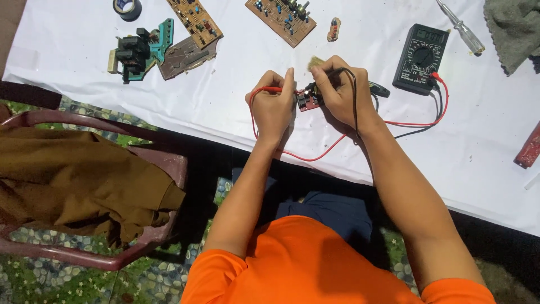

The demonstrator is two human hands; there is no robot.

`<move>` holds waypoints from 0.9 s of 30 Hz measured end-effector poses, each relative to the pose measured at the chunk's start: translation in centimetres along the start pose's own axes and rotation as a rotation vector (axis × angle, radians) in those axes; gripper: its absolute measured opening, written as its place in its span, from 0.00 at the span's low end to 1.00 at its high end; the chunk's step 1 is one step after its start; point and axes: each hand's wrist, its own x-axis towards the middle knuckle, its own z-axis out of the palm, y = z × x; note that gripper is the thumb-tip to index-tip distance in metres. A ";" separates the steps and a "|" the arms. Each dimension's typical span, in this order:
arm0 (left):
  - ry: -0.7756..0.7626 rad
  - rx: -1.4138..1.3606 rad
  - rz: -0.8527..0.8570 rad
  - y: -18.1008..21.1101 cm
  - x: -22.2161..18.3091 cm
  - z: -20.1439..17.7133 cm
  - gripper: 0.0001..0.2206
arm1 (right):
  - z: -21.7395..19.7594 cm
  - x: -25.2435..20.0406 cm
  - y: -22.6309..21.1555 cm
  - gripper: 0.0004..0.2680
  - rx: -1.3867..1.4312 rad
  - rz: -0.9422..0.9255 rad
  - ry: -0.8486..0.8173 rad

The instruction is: Testing electronic components on a circuit board using a digital multimeter and cleaning it with a brush.

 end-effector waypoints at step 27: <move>-0.018 0.018 0.039 -0.6 0.1 -0.1 0.20 | -0.3 -0.1 0.1 0.10 -0.072 0.021 -0.024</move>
